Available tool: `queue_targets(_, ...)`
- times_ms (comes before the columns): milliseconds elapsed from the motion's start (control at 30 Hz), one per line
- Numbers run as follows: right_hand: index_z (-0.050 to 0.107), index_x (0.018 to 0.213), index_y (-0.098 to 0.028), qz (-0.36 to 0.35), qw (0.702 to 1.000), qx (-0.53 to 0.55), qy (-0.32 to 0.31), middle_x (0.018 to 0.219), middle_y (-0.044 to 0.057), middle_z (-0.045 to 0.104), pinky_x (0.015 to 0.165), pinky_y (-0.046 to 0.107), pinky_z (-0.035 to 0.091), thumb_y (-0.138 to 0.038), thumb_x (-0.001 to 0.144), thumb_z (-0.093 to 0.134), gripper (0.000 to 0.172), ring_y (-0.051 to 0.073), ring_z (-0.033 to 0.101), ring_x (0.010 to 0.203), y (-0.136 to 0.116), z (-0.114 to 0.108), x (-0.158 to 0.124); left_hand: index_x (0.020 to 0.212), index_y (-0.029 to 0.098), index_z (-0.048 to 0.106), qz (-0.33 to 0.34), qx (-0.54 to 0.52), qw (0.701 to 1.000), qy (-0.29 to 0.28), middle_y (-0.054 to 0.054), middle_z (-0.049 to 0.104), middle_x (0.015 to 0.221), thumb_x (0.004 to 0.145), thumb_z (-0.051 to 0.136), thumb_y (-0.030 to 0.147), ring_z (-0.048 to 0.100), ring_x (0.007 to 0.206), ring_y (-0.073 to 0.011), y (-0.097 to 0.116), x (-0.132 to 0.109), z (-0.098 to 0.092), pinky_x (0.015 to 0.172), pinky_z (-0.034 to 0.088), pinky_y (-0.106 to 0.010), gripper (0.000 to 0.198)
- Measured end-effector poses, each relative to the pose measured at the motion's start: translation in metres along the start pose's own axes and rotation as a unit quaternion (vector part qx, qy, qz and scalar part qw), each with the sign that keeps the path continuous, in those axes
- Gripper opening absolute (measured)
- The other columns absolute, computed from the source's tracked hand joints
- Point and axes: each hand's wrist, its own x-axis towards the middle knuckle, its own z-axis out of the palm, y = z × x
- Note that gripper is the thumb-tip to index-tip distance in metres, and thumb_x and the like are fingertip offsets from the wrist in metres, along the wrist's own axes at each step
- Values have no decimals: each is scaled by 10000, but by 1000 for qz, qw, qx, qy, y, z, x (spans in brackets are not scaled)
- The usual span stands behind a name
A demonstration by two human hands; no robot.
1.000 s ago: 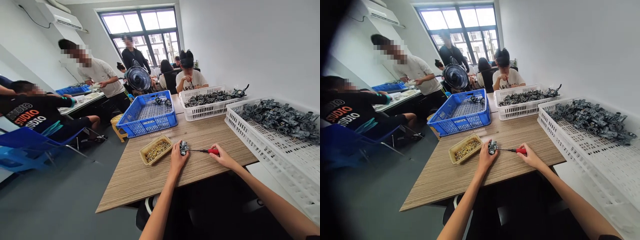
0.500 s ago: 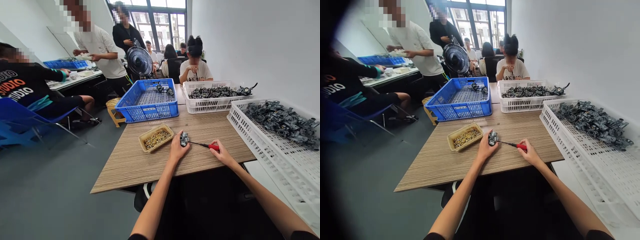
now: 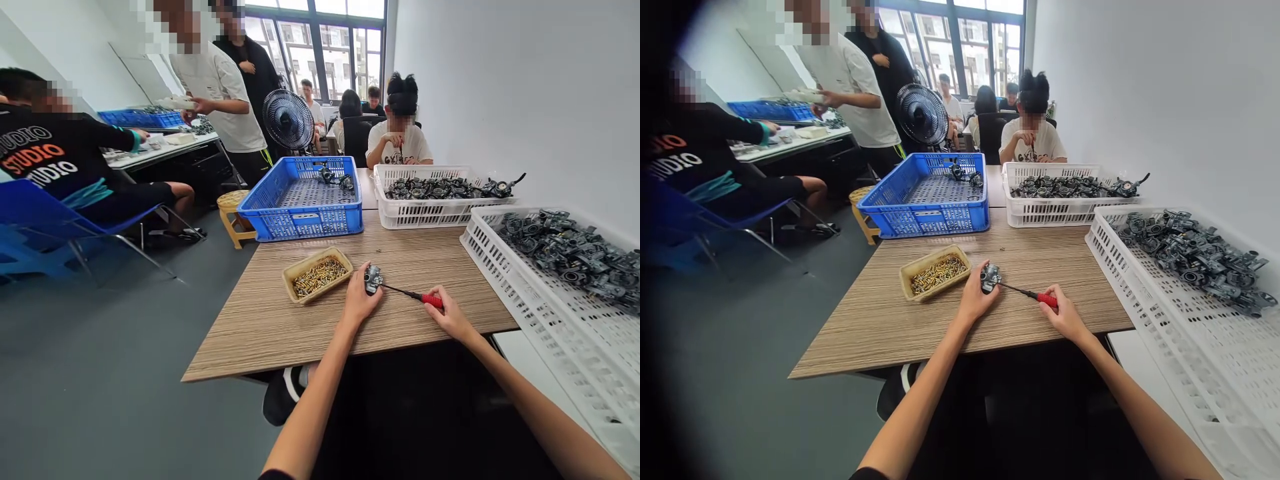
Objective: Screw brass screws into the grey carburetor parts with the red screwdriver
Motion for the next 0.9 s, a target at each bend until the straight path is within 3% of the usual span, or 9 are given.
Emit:
queue_targets(167,475,866,-265,-14,1000,-22,3,666,-37,450,631,315,357,-628,1014,445,394,177,445,623,3,2,1,1522,209,461,1,6,1000,3,-124,679,1304,853,699,247,657,1245,-282,0,0,-1,1129,516,-449,712)
queue_targets(367,530,1027,-262,-22,1000,-11,-4,704,-32,526,618,320,378,-598,970,536,341,179,451,601,0,1,-1,1520,218,465,-6,8,1000,1,-117,689,1269,854,701,250,668,1222,-283,0,-1,0,1114,522,-453,707)
queue_targets(700,494,849,-261,-24,999,-21,-2,674,-29,487,642,318,365,-615,1028,428,402,183,465,637,2,2,1,1503,204,476,-9,-3,1000,5,-127,687,1279,856,689,262,657,1241,-288,-2,0,0,1119,520,-459,684)
queue_targets(900,516,1036,-268,-22,1000,-10,-19,705,-35,555,627,324,395,-581,979,532,319,192,504,608,-2,0,-2,1498,206,477,-4,-1,1000,6,-129,675,1337,845,691,252,650,1273,-284,-2,0,-1,1149,504,-459,688)
